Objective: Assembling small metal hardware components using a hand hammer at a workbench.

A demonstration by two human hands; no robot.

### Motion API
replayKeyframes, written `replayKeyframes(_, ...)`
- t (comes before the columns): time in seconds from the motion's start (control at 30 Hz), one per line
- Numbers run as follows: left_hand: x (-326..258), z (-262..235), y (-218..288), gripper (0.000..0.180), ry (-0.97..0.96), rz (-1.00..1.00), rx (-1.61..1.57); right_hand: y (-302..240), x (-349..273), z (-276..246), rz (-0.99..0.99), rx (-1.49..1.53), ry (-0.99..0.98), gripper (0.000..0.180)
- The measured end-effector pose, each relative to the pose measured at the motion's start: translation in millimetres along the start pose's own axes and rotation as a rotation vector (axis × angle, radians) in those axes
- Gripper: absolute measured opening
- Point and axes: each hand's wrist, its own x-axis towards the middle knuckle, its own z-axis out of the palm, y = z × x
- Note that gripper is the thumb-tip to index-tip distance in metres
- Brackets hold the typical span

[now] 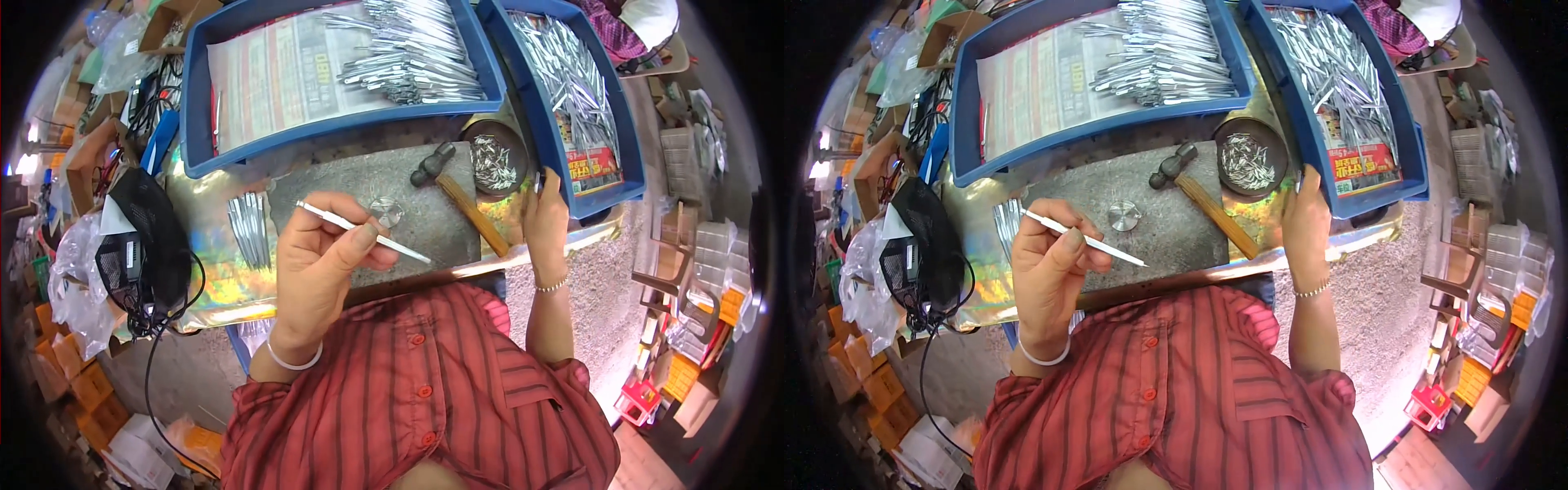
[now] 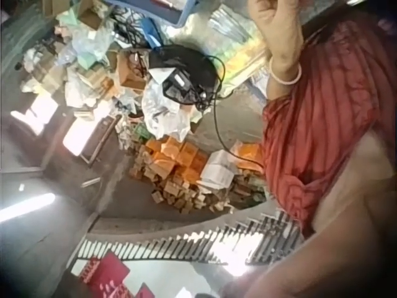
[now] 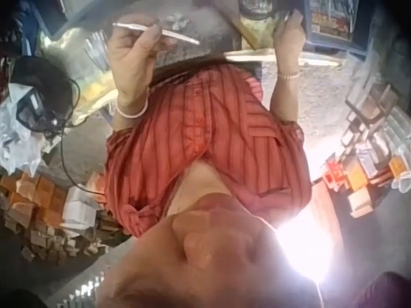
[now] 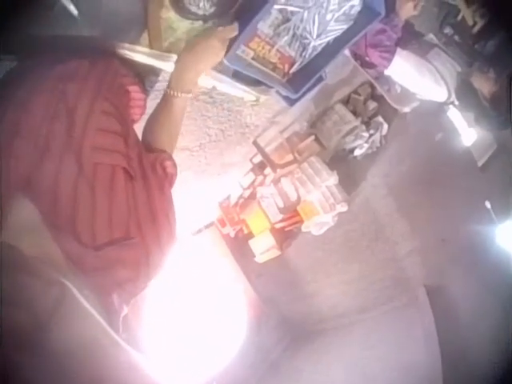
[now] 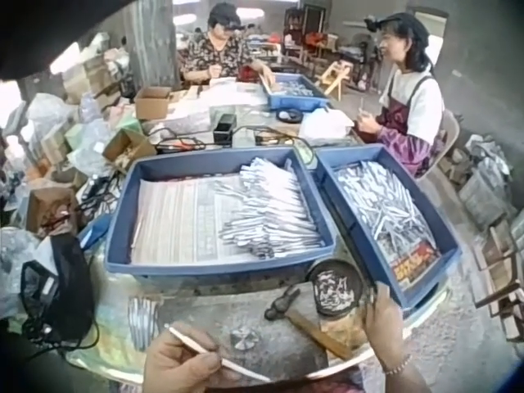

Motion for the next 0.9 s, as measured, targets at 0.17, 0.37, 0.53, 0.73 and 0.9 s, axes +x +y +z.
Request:
replayKeyframes(0.17,-2,3,-14,0.014,0.090,-0.092,-0.259,-53,-7,-52,-0.110,0.222,0.001,0.033)
replayKeyframes(0.37,-9,2,-32,0.014,0.050,-0.201,-0.354,-122,-21,-52,0.124,1.613,-0.750,0.023)
replayKeyframes(0.53,-13,-15,-26,0.010,-0.085,-0.274,-0.206,-143,-15,-40,0.164,1.710,-0.736,0.011)
replayKeyframes(0.73,-15,-26,-20,0.023,-0.171,-0.374,-0.158,-163,-4,-38,0.347,1.576,-0.887,0.011)
replayKeyframes(0.9,-13,-34,-9,0.017,-0.237,-0.397,-0.050,-176,3,-33,0.440,1.529,-0.982,0.013)
